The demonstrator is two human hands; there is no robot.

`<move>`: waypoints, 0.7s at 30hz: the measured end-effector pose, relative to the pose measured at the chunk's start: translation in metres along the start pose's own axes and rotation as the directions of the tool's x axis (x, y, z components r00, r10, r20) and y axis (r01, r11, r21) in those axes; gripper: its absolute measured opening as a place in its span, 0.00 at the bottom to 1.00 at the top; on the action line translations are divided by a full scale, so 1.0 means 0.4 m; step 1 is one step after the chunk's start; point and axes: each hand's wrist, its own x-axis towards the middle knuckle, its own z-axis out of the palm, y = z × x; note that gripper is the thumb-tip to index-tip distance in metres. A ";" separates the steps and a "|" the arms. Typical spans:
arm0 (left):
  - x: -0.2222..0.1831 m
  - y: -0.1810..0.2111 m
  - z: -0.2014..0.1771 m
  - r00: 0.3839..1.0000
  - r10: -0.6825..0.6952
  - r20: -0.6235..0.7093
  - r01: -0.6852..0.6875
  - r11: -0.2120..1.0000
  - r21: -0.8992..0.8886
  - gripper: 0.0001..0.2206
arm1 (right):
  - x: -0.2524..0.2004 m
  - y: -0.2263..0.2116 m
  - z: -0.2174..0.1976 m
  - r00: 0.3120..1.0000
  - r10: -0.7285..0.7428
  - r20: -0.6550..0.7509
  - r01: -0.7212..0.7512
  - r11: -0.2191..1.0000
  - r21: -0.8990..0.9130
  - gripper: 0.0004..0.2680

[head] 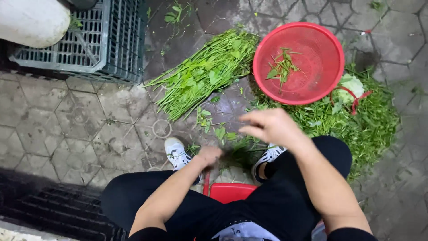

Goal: Sorting and cleaning leafy green vegetables by hand into a red bowl

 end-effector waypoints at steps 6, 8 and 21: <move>0.085 -0.221 -0.162 0.917 -0.398 -0.039 0.374 0.889 -0.265 0.14 | 0.001 -0.020 0.096 0.939 -0.060 0.339 0.092 0.993 -0.078 0.16; 0.137 -0.266 -0.192 0.893 -0.433 -0.124 0.389 0.880 -0.272 0.17 | -0.012 0.003 0.130 0.914 -0.037 0.404 0.065 0.996 -0.056 0.12; 0.317 -0.302 -0.206 0.511 -0.495 -0.702 0.199 0.863 -0.464 0.10 | -0.019 0.100 0.108 0.871 0.175 0.458 -0.078 0.972 -0.223 0.13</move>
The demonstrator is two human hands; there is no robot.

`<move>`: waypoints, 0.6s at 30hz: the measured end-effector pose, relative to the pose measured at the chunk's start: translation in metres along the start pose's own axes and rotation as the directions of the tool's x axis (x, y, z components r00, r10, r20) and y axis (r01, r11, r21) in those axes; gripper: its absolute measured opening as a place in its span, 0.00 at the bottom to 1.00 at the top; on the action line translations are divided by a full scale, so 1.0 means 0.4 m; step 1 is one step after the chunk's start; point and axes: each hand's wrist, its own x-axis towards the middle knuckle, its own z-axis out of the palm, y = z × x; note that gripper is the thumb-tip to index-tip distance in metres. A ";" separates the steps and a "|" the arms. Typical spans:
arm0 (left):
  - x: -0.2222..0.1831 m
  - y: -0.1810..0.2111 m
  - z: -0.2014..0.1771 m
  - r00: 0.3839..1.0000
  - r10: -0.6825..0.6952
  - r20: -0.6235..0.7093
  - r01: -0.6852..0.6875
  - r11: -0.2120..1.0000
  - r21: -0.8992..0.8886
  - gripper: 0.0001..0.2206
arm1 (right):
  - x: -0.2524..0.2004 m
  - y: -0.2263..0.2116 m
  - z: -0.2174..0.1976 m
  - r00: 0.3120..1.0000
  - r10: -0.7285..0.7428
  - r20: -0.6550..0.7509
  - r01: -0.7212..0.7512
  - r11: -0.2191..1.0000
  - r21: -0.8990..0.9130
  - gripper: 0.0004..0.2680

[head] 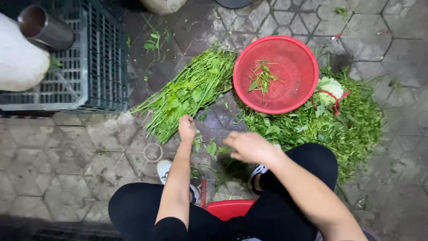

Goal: Sorting and cleaning leafy green vegetables by hand into a red bowl

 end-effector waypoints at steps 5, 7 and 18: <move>0.083 0.102 -0.260 0.970 -0.223 0.097 0.231 0.969 -0.090 0.18 | -0.007 0.000 -0.142 0.993 0.040 -0.112 -0.032 0.997 0.076 0.15; 0.118 0.111 -0.382 0.983 -0.121 0.135 0.124 0.992 -0.012 0.11 | -0.016 0.006 -0.181 0.951 0.072 -0.301 -0.039 0.993 0.113 0.18; -0.153 0.361 -0.913 0.990 -0.117 -0.081 0.026 0.706 -0.708 0.10 | 0.015 -0.014 -0.139 0.788 0.103 -0.607 -0.015 0.989 0.149 0.15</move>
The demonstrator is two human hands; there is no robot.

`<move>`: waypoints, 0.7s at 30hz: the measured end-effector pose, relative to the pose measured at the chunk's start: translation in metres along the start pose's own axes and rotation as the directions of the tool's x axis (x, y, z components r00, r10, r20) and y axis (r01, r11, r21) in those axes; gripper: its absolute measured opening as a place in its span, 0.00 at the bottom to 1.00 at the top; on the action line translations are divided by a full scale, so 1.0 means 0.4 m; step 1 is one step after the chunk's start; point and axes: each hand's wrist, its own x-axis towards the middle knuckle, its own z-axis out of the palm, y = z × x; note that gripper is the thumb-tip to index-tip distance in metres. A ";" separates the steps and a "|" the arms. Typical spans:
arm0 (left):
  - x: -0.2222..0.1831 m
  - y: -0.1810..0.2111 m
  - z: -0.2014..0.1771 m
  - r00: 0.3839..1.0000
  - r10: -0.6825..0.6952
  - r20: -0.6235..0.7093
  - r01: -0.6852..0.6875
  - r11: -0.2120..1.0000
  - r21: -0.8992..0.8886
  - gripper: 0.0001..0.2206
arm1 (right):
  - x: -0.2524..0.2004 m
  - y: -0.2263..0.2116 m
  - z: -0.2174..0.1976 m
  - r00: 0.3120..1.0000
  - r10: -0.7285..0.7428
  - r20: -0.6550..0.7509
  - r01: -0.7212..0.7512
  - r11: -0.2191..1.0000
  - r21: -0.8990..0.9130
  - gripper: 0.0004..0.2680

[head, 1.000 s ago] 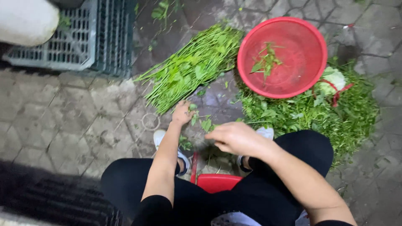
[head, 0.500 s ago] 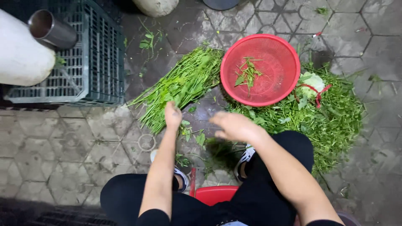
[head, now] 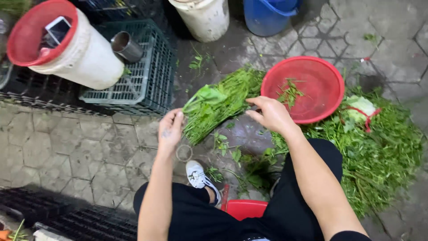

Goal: Sorting and cleaning leafy green vegetables by hand into a red bowl

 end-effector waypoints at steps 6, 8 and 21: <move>-0.068 0.017 -0.021 0.990 0.008 -0.139 -0.023 0.993 -0.113 0.11 | 0.003 -0.042 0.018 0.971 -0.062 -0.229 0.100 0.983 0.157 0.11; -0.075 -0.004 -0.024 0.987 -0.065 -0.150 0.032 0.976 -0.214 0.12 | 0.017 -0.065 0.030 0.937 -0.076 -0.340 0.151 0.968 0.200 0.10; -0.158 -0.049 0.132 0.994 0.075 0.074 -0.086 0.983 0.163 0.11 | 0.059 -0.215 0.195 0.785 -0.447 -0.429 0.434 0.891 -0.134 0.03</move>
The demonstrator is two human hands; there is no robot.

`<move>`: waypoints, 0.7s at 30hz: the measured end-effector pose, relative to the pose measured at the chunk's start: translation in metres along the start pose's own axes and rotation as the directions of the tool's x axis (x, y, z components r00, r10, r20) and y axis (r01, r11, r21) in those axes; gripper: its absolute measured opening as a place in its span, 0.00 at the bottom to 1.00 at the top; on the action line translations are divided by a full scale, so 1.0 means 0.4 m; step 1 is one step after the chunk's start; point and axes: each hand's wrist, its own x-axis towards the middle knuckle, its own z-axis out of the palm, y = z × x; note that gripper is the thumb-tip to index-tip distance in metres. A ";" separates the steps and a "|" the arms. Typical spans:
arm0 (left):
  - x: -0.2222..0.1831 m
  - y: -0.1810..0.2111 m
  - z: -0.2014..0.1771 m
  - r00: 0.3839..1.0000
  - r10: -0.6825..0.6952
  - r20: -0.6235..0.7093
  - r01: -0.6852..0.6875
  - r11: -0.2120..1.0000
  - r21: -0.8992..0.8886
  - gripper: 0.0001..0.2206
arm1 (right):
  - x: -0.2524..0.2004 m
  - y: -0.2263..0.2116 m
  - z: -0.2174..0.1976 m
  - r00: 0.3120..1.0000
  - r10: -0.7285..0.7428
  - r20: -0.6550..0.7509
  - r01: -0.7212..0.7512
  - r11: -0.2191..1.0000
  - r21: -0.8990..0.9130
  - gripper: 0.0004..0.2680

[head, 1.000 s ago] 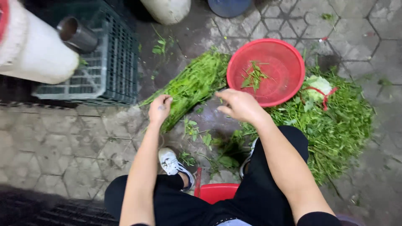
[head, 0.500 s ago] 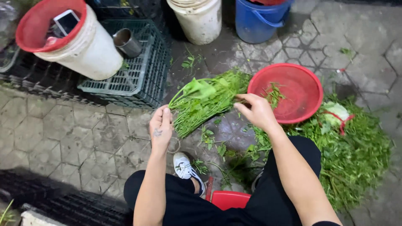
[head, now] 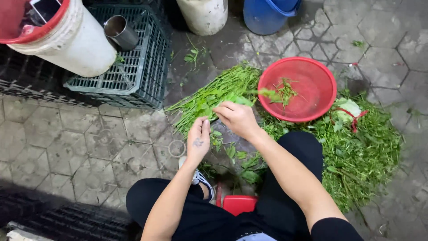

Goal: Sorting and cleaning leafy green vegetables by hand into a red bowl

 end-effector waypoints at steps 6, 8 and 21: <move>-0.015 0.071 -0.002 0.994 0.062 -0.090 -0.069 0.995 -0.069 0.10 | -0.037 0.029 0.038 0.995 0.059 0.075 -0.061 0.998 0.033 0.03; -0.015 0.069 0.006 0.990 0.084 -0.117 -0.094 0.992 -0.083 0.10 | -0.043 0.036 0.047 0.996 0.009 0.088 -0.012 0.999 0.037 0.04; -0.005 0.083 0.021 0.981 0.190 -0.033 -0.193 0.958 -0.213 0.13 | -0.020 0.004 0.001 0.782 0.575 0.241 -0.588 0.551 0.593 0.02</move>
